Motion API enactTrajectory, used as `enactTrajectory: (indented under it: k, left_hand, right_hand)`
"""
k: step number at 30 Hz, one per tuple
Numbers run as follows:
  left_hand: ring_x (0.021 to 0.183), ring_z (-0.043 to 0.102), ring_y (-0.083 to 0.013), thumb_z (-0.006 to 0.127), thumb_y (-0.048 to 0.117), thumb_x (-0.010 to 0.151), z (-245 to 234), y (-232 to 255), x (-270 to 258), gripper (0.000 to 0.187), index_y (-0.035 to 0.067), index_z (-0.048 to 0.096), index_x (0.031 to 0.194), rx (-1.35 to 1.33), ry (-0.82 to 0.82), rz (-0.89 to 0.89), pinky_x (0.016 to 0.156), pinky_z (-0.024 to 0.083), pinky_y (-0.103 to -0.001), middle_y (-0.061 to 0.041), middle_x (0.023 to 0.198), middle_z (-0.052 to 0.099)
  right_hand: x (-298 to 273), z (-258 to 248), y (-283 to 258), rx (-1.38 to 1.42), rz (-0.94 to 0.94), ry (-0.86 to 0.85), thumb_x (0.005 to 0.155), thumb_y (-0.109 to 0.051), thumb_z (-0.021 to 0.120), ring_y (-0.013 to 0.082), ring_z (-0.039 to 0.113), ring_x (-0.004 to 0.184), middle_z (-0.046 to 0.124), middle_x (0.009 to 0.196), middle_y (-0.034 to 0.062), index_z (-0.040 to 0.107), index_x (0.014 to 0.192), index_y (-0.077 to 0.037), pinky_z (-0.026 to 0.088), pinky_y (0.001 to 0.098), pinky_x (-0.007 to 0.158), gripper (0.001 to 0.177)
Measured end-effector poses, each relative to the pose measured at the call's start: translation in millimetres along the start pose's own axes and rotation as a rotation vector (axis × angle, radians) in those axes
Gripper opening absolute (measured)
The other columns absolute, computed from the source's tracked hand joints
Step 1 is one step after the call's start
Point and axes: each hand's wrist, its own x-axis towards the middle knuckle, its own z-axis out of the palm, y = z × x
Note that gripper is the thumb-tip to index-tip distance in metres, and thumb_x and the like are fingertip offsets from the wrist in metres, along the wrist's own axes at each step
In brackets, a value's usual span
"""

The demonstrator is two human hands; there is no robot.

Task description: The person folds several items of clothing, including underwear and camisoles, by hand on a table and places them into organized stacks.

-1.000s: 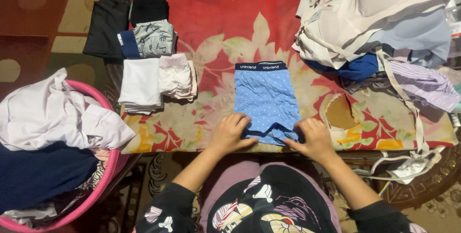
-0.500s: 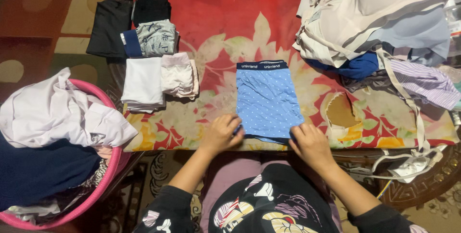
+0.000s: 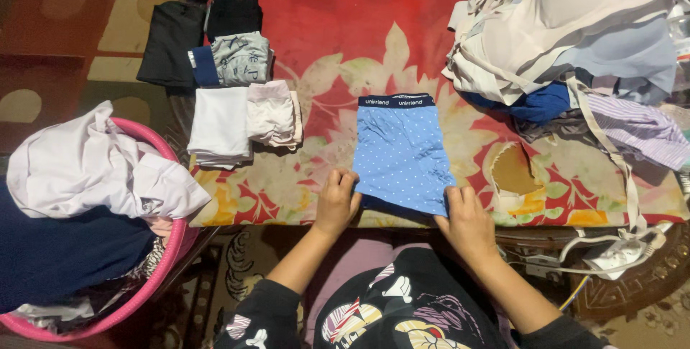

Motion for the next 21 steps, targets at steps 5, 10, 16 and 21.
enactTrajectory:
  k: [5,10,16,21]
  left_hand:
    - [0.103,0.064,-0.0382,0.063,-0.003,0.089,5,7,18,0.030,0.007,0.062,0.117,-0.128,0.060,-0.053,0.086,0.054,-0.044,-0.017,0.114,0.061]
    - [0.085,0.073,-0.0252,0.057,-0.001,0.096,-2,14,42,0.024,0.008,0.066,0.116,-0.425,-0.039,-0.320,0.076,0.058,-0.034,-0.010,0.107,0.069]
    - [0.089,0.067,-0.0272,0.062,-0.001,0.095,-7,26,55,0.022,0.007,0.069,0.114,-0.305,0.023,-0.119,0.076,0.054,-0.035,-0.012,0.104,0.066]
    - [0.095,0.064,-0.0318,0.081,0.008,0.080,-5,26,49,0.034,0.006,0.064,0.110,-0.235,0.032,-0.043,0.082,0.053,-0.039,-0.013,0.101,0.062]
  right_hand:
    - [3,4,14,0.023,0.054,-0.006,0.083,-0.013,0.073,0.0394,0.068,0.081,0.062,0.105,0.0146,0.061,0.120,-0.012,0.055,0.0489,0.069,0.039]
    - [8,-1,21,0.058,0.065,0.044,0.086,-0.010,0.069,0.0381,0.068,0.084,0.066,0.101,0.0141,0.063,0.124,-0.014,0.055,0.0473,0.073,0.039]
    - [8,-3,14,0.106,0.089,0.035,0.085,-0.010,0.069,0.0386,0.067,0.088,0.067,0.102,0.0145,0.062,0.123,-0.014,0.054,0.0478,0.074,0.039]
    - [8,-4,14,0.113,0.122,0.017,0.085,-0.011,0.071,0.0396,0.067,0.090,0.065,0.103,0.0145,0.062,0.122,-0.015,0.054,0.0494,0.075,0.039]
